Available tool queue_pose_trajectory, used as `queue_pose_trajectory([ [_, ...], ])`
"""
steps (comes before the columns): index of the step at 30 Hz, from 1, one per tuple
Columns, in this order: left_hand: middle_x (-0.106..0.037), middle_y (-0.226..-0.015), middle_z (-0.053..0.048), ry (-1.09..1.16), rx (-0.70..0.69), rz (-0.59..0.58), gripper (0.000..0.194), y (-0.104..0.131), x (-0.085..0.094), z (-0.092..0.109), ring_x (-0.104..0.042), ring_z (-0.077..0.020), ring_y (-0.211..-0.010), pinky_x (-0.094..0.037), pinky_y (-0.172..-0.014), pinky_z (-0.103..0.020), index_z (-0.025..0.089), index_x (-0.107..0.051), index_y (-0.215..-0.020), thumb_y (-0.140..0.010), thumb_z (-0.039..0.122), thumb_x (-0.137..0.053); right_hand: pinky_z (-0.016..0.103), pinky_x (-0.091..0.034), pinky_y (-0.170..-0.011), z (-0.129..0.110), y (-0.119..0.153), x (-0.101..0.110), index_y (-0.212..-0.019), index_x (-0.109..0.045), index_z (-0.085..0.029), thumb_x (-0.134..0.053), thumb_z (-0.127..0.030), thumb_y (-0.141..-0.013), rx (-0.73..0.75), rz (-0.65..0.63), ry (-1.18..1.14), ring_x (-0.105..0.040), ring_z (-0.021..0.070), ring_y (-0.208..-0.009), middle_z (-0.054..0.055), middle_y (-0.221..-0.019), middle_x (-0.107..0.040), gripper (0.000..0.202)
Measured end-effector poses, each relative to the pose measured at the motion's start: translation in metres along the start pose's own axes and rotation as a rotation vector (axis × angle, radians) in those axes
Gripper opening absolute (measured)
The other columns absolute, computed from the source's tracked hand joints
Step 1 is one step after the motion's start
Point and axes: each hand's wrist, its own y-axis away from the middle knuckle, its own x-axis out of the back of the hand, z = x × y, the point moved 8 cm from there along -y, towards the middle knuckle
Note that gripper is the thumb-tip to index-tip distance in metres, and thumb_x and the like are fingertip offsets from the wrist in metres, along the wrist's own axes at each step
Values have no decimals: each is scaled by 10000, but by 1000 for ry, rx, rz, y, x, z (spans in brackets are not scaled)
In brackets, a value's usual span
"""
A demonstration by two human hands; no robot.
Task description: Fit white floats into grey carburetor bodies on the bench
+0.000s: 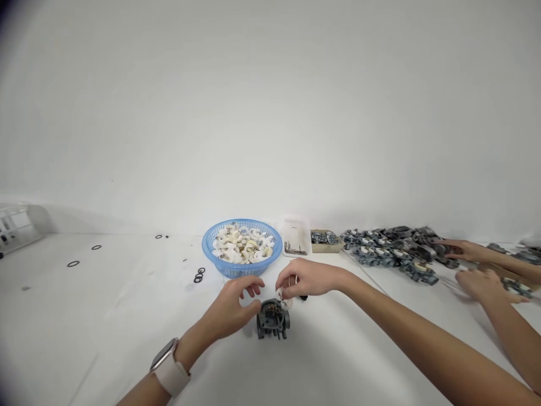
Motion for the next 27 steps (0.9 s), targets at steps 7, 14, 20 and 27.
queue_pose_trajectory([
  [7,-700,-1111,-34,-11,27,-154,412,4,-20,-4,-628,-265,-996,-496,-872,-378,281,-676,-1181,-771,325,-697,241,-491,-695,-13,-2,-4,-1038,-810,-225,-578,-99,-821,122,76,125,-673,164,-841,53,-1013,-711,342],
  [14,-697,-1040,-35,4,47,-198,357,4,-22,-5,-635,-262,-967,-515,-812,-349,256,-713,-1043,-743,441,-765,290,-456,-865,-39,-6,-23,-976,-827,-311,-580,-49,-850,308,93,218,-609,190,-1019,22,-1077,-690,382],
  [20,-689,-1026,-39,11,36,-134,421,3,-23,-8,-634,-263,-943,-509,-779,-350,239,-701,-1077,-729,458,-791,279,-472,-837,-38,-8,-1,-1137,-773,-286,-498,-71,-894,278,78,185,-631,188,-1020,44,-1121,-687,426],
  [27,-672,-1089,-10,52,-125,-65,366,3,-24,2,-647,-214,-925,-499,-873,-347,298,-706,-1127,-766,276,-762,306,-488,-818,31,-20,57,-1145,-761,-212,-522,-209,-906,46,253,222,-654,236,-1012,84,-1133,-729,338],
])
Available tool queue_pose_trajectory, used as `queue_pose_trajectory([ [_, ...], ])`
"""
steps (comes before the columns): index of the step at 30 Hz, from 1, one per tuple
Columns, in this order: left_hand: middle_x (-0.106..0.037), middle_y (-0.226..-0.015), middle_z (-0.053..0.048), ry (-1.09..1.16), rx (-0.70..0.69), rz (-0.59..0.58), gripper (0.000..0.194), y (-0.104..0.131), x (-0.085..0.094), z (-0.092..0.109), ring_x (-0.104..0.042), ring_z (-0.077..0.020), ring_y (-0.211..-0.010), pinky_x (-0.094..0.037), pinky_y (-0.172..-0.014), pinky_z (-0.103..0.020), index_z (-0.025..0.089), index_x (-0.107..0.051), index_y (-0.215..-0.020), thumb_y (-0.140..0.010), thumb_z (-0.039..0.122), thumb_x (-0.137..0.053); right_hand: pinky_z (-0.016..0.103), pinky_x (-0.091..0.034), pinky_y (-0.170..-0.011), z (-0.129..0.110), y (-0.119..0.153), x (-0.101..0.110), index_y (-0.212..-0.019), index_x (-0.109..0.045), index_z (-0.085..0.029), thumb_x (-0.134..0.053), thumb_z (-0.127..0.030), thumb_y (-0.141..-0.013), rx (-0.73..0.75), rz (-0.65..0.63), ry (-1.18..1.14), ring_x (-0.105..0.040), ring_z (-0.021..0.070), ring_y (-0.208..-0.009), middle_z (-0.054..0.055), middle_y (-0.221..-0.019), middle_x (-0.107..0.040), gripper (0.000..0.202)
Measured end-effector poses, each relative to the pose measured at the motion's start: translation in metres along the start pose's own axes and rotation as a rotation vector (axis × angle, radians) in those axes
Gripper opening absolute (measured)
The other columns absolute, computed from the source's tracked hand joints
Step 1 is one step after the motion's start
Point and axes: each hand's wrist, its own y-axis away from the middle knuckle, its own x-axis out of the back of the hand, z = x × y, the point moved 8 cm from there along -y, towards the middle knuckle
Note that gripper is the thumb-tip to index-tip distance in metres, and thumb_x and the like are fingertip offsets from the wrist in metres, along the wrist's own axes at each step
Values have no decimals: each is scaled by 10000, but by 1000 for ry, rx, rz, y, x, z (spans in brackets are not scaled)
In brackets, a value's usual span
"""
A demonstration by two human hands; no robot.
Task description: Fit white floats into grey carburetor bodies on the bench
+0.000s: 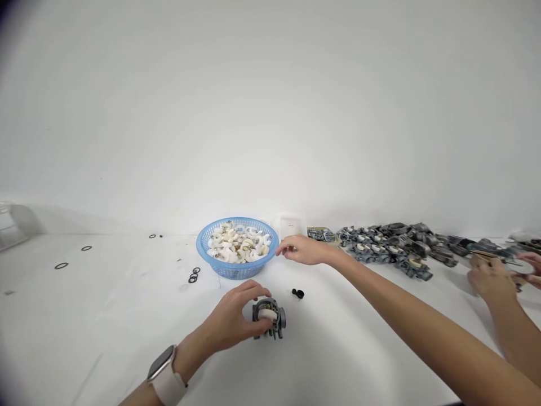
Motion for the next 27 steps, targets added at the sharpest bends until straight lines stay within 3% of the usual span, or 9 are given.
queue_pose_trajectory([
  [4,-663,-1045,-24,44,-46,61,140,0,2,7,-635,-203,-923,-495,-848,-326,273,-736,-972,-834,266,-717,319,-489,-798,39,-1,-5,-1105,-775,-198,-526,-274,-900,-80,25,31,-670,253,-963,100,-1104,-747,332],
  [7,-663,-986,-22,94,-4,109,35,-1,6,9,-623,-188,-874,-485,-780,-306,249,-714,-863,-865,266,-684,317,-490,-799,56,0,-9,-1086,-777,-200,-525,-317,-898,-115,39,44,-675,258,-961,95,-1086,-759,335],
  [13,-657,-898,-20,101,140,197,165,-3,13,1,-618,-191,-841,-468,-720,-300,225,-670,-776,-888,343,-651,327,-496,-852,73,-3,-10,-1093,-775,-202,-536,-367,-891,-135,53,40,-674,277,-1040,94,-1153,-757,353],
  [21,-677,-906,-41,-4,110,195,249,-1,2,1,-624,-221,-886,-479,-806,-355,227,-700,-797,-952,378,-575,324,-503,-862,88,-9,-7,-1077,-782,-213,-552,-309,-882,-136,94,61,-687,270,-1038,73,-1152,-765,316],
  [25,-682,-948,-44,-88,68,119,127,1,1,9,-620,-246,-900,-479,-797,-371,234,-690,-891,-841,350,-684,338,-498,-905,102,-14,-6,-1076,-767,-196,-555,-259,-911,-169,113,123,-680,263,-1046,89,-1145,-757,276],
  [27,-677,-954,-39,-121,53,84,153,2,2,11,-621,-247,-890,-480,-785,-367,235,-676,-914,-776,294,-712,367,-495,-939,110,-18,-7,-1075,-750,-183,-572,-250,-939,-191,109,161,-672,250,-1033,95,-1119,-750,234],
])
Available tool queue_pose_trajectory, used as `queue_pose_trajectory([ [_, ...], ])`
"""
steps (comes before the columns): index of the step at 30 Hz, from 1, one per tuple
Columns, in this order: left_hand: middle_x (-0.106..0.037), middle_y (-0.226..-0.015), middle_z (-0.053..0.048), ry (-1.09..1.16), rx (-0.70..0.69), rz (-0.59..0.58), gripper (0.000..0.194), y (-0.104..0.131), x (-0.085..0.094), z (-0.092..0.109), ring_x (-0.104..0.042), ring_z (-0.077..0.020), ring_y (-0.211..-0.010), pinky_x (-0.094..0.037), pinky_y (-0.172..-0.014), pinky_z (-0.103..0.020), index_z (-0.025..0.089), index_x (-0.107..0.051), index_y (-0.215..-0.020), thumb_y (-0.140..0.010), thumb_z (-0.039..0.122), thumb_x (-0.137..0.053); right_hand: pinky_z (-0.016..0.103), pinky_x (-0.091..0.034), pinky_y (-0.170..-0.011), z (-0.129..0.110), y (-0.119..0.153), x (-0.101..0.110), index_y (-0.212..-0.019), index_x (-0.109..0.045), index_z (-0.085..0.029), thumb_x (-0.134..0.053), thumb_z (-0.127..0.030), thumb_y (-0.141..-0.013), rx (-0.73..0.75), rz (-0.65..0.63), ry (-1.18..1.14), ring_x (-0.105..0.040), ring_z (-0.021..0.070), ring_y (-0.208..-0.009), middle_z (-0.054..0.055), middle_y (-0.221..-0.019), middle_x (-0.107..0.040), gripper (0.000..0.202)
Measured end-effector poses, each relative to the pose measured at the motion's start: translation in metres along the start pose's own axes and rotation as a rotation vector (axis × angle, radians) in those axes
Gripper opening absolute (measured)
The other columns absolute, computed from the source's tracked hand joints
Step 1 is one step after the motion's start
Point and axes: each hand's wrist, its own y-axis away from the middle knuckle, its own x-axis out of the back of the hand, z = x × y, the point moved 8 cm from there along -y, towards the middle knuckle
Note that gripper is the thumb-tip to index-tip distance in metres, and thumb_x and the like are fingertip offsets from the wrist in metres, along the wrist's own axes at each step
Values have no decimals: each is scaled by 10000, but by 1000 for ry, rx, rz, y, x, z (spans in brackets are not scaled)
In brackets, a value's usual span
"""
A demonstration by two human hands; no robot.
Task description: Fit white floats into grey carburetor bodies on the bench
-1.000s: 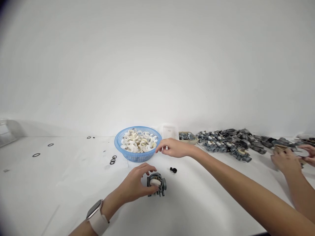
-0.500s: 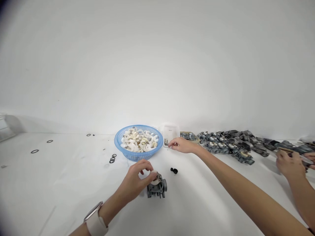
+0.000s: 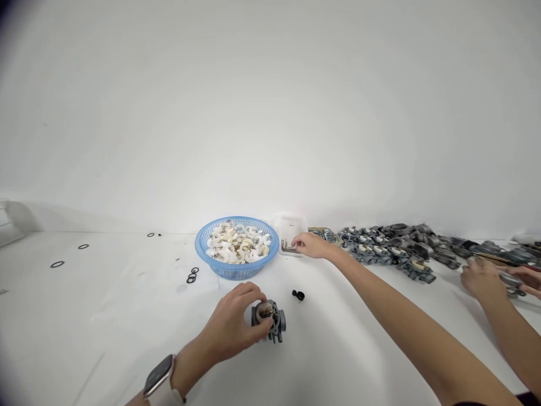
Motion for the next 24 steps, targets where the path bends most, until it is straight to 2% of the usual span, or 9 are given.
queue_pose_trajectory([
  [5,-669,-979,-43,-12,9,-38,194,-1,1,-2,-616,-249,-894,-483,-777,-359,237,-668,-919,-734,269,-719,434,-551,-926,13,-22,-19,-1147,-670,-171,-618,-375,-994,-66,-56,69,-666,213,-1030,71,-1177,-684,260],
  [14,-655,-946,-19,94,72,-36,177,-3,-2,-9,-615,-236,-924,-475,-804,-329,231,-642,-867,-720,267,-734,437,-572,-908,32,-64,-46,-1248,-628,-176,-629,-361,-990,-205,-81,69,-657,233,-1070,86,-1269,-641,317],
  [24,-660,-960,-24,102,93,-53,220,-4,-5,-11,-617,-245,-921,-477,-815,-336,238,-672,-906,-708,294,-750,434,-572,-910,47,-80,-64,-1257,-625,-183,-627,-361,-992,-338,-79,0,-654,236,-1078,86,-1284,-634,319],
])
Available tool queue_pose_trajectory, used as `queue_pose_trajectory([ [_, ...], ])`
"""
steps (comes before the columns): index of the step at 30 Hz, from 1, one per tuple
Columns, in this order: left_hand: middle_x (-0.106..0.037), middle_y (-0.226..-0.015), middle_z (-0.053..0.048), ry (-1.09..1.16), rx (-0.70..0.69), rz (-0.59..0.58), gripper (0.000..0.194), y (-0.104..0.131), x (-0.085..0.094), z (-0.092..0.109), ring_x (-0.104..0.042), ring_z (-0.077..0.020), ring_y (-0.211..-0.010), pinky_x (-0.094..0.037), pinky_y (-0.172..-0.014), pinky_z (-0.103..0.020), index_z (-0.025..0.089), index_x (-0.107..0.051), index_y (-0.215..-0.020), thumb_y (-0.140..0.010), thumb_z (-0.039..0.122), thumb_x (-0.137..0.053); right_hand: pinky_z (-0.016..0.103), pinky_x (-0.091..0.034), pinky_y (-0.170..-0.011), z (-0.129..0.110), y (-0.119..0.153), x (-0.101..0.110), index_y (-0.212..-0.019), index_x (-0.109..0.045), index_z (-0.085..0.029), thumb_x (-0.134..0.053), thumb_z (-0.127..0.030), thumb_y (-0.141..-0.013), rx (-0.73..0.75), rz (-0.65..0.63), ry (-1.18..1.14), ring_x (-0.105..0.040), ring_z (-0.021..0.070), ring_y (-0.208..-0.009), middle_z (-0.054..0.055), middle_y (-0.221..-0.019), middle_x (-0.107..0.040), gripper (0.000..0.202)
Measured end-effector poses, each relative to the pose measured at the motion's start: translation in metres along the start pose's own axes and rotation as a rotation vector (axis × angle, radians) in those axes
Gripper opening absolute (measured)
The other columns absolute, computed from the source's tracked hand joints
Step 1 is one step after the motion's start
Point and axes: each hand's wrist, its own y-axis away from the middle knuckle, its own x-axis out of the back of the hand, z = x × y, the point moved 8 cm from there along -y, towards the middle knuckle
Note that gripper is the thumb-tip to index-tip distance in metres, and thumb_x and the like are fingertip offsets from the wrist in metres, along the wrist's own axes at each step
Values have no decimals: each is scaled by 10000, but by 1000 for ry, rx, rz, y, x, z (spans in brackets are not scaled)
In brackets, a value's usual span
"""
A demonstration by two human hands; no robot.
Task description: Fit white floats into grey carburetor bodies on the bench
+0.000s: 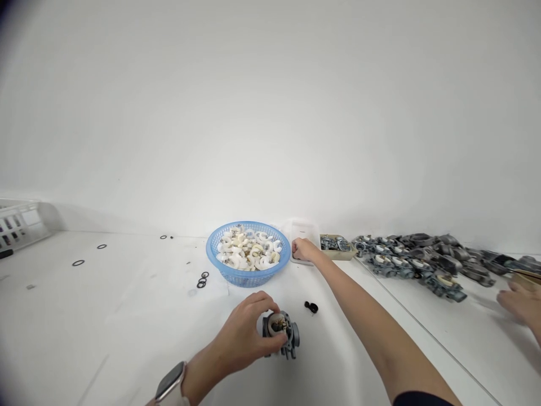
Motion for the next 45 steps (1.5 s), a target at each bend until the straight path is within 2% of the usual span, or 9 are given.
queue_pose_trajectory([
  [10,-667,-947,-21,12,-20,13,193,0,-2,0,-616,-238,-909,-473,-801,-335,236,-674,-888,-721,285,-757,424,-578,-894,13,3,9,-1246,-631,-175,-632,-358,-988,-17,-18,-101,-660,232,-1060,86,-1271,-641,317],
  [21,-665,-956,-13,17,-15,-17,207,0,-2,1,-616,-234,-921,-470,-792,-332,246,-687,-922,-749,318,-775,409,-583,-873,9,31,30,-1202,-647,-173,-627,-357,-993,31,120,-364,-670,211,-1017,77,-1224,-661,279],
  [24,-665,-981,-13,16,-18,-22,235,1,-1,0,-614,-235,-938,-470,-802,-331,250,-682,-946,-741,314,-777,384,-580,-876,4,55,34,-1137,-666,-147,-656,-283,-961,74,167,-496,-689,202,-974,77,-1109,-704,223],
  [28,-665,-990,-16,13,-17,-28,242,2,-1,0,-616,-239,-945,-476,-812,-331,251,-673,-957,-733,275,-763,338,-575,-878,-6,105,27,-1086,-678,-142,-641,-172,-842,152,181,-682,-734,213,-906,95,-1052,-725,248],
  [32,-661,-990,-24,16,-2,-33,215,2,-2,1,-619,-238,-938,-485,-821,-335,243,-673,-952,-749,247,-743,339,-578,-828,-24,157,13,-1055,-689,-179,-680,-235,-778,220,124,-805,-752,214,-845,68,-1076,-702,283],
  [35,-655,-996,-25,21,5,-40,198,3,-4,2,-618,-232,-940,-487,-831,-334,239,-679,-961,-773,250,-743,310,-567,-725,-47,187,2,-1048,-703,-193,-730,-280,-774,270,38,-944,-747,216,-825,59,-1024,-700,289],
  [37,-650,-1014,-21,24,0,-42,189,3,-5,1,-619,-223,-938,-489,-834,-331,241,-683,-966,-788,254,-746,303,-556,-707,-65,201,-3,-1036,-713,-196,-764,-273,-767,302,-23,-1070,-734,205,-812,50,-996,-695,284],
  [40,-646,-1041,-17,19,-15,-46,183,2,-7,0,-623,-215,-942,-492,-833,-325,248,-691,-982,-808,259,-748,329,-552,-783,-86,214,-8,-989,-730,-199,-782,-248,-767,329,-68,-1194,-715,182,-805,28,-971,-691,233],
  [45,-645,-1062,-12,3,-41,-43,228,3,-7,1,-631,-210,-952,-497,-848,-329,264,-698,-1055,-833,273,-750,327,-530,-783,-96,219,-15,-914,-742,-188,-785,-253,-774,293,-76,-1227,-700,185,-805,19,-850,-708,160],
])
